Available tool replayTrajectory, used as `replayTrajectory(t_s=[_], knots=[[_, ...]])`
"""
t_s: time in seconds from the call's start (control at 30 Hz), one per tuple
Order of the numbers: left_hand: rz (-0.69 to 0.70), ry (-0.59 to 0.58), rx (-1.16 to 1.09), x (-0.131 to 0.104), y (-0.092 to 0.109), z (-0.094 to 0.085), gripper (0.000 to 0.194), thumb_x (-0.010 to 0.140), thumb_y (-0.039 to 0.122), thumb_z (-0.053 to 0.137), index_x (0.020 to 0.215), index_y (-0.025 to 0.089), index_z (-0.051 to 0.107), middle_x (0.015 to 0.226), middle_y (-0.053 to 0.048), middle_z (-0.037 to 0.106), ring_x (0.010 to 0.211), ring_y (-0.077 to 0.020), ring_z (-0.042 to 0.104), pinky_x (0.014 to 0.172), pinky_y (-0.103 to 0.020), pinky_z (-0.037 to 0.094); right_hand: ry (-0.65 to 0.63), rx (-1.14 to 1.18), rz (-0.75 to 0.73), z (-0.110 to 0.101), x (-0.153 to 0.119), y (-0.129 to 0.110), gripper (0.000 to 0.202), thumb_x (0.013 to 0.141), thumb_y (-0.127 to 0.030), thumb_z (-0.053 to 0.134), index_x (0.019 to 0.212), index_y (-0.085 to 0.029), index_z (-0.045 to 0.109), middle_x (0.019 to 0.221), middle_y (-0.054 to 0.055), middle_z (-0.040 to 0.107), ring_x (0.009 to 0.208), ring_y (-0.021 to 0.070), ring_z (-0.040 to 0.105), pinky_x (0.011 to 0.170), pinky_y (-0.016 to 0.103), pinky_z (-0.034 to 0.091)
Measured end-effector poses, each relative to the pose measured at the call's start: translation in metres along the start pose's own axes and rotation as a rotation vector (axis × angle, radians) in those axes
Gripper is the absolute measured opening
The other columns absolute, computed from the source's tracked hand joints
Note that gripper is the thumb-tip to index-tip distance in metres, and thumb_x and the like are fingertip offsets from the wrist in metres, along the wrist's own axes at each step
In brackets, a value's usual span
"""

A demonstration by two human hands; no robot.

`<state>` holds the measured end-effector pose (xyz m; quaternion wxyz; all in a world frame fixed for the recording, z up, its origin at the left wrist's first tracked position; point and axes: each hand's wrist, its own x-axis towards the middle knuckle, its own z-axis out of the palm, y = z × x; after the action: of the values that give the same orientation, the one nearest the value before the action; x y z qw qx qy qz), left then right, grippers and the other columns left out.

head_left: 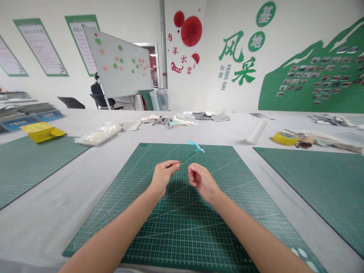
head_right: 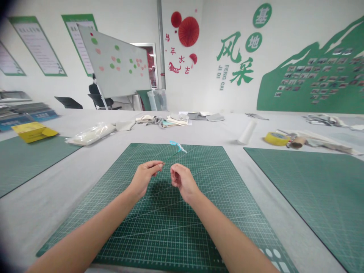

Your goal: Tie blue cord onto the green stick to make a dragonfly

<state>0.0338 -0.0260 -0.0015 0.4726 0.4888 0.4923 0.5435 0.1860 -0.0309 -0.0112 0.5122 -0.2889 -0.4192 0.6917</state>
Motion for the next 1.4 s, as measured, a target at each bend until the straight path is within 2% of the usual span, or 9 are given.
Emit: replayTrajectory(t_s=[0.27, 0.47, 0.67, 0.83, 1.0, 1.13, 1.23, 1.33, 1.4], knots=[[-0.091, -0.024, -0.152, 0.008, -0.013, -0.003, 0.025, 0.065, 0.029, 0.073, 0.084, 0.014, 0.073, 0.077, -0.005, 0.067, 0.064, -0.0098, 0.05, 0.058, -0.022, 0.036, 0.147, 0.044, 0.064, -0.004, 0.004, 0.004, 0.013, 0.068, -0.028, 0.066, 0.065, -0.016, 0.061, 0.068, -0.001, 0.051, 0.064, 0.0099, 0.045, 0.053, 0.021, 0.037], [-0.047, -0.015, -0.169, 0.008, -0.011, -0.002, 0.023, 0.063, 0.028, 0.074, 0.081, 0.014, 0.074, 0.078, -0.006, 0.069, 0.066, -0.0108, 0.052, 0.06, -0.023, 0.038, 0.079, -0.179, 0.115, -0.004, 0.006, 0.009, 0.017, 0.068, -0.023, 0.059, 0.054, -0.015, 0.055, 0.058, -0.002, 0.049, 0.056, 0.0086, 0.043, 0.051, 0.022, 0.033], [-0.033, -0.021, -0.153, 0.005, -0.009, -0.001, 0.023, 0.063, 0.029, 0.074, 0.082, 0.015, 0.074, 0.08, -0.006, 0.069, 0.067, -0.011, 0.053, 0.06, -0.024, 0.038, 0.03, -0.215, 0.14, -0.002, 0.005, 0.008, 0.018, 0.069, -0.021, 0.056, 0.053, -0.015, 0.055, 0.056, -0.002, 0.049, 0.052, 0.0074, 0.043, 0.05, 0.022, 0.032], [-0.037, -0.055, -0.179, 0.005, -0.007, -0.001, 0.026, 0.063, 0.031, 0.075, 0.083, 0.015, 0.073, 0.083, -0.006, 0.069, 0.066, -0.0103, 0.052, 0.06, -0.023, 0.038, 0.069, -0.149, 0.21, -0.004, 0.006, 0.007, 0.017, 0.07, -0.026, 0.064, 0.059, -0.014, 0.059, 0.056, -0.002, 0.052, 0.05, 0.0071, 0.045, 0.048, 0.021, 0.035], [-0.009, -0.026, -0.186, 0.007, -0.005, -0.004, 0.026, 0.064, 0.031, 0.074, 0.084, 0.014, 0.073, 0.083, -0.007, 0.069, 0.067, -0.0108, 0.053, 0.06, -0.023, 0.038, 0.185, 0.013, 0.215, -0.017, 0.013, 0.003, 0.014, 0.066, -0.025, 0.072, 0.071, -0.014, 0.065, 0.075, 0.002, 0.063, 0.056, 0.0069, 0.05, 0.051, 0.021, 0.042], [0.037, -0.003, -0.135, 0.009, -0.004, -0.005, 0.027, 0.066, 0.033, 0.074, 0.085, 0.015, 0.073, 0.077, -0.006, 0.067, 0.065, -0.011, 0.052, 0.059, -0.023, 0.038, 0.304, -0.139, 0.123, -0.037, 0.019, -0.003, 0.014, 0.068, -0.028, 0.069, 0.071, -0.015, 0.067, 0.08, 0.006, 0.064, 0.063, 0.0113, 0.054, 0.059, 0.027, 0.048], [0.065, 0.023, -0.081, 0.009, -0.002, -0.005, 0.027, 0.066, 0.035, 0.073, 0.085, 0.015, 0.073, 0.07, -0.004, 0.066, 0.063, -0.0117, 0.052, 0.058, -0.024, 0.038, 0.421, -0.351, -0.016, -0.047, 0.02, -0.008, 0.016, 0.063, -0.023, 0.068, 0.079, -0.019, 0.068, 0.095, 0.007, 0.063, 0.085, 0.0188, 0.057, 0.075, 0.035, 0.048], [0.084, 0.034, -0.028, 0.008, -0.001, -0.004, 0.024, 0.067, 0.033, 0.072, 0.084, 0.016, 0.074, 0.073, -0.005, 0.068, 0.066, -0.0137, 0.055, 0.061, -0.026, 0.041, 0.52, -0.645, -0.318, -0.043, 0.018, -0.013, 0.042, 0.058, -0.012, 0.063, 0.097, -0.025, 0.069, 0.122, 0.006, 0.053, 0.108, 0.023, 0.049, 0.086, 0.037, 0.045], [0.095, 0.02, -0.007, 0.005, 0.0, -0.003, 0.022, 0.068, 0.032, 0.071, 0.084, 0.017, 0.074, 0.079, -0.006, 0.071, 0.071, -0.0156, 0.059, 0.066, -0.027, 0.043, 0.453, -0.748, -0.415, -0.031, 0.013, -0.013, 0.05, 0.06, -0.012, 0.06, 0.108, -0.025, 0.065, 0.129, 0.007, 0.047, 0.101, 0.0215, 0.053, 0.077, 0.035, 0.048]])
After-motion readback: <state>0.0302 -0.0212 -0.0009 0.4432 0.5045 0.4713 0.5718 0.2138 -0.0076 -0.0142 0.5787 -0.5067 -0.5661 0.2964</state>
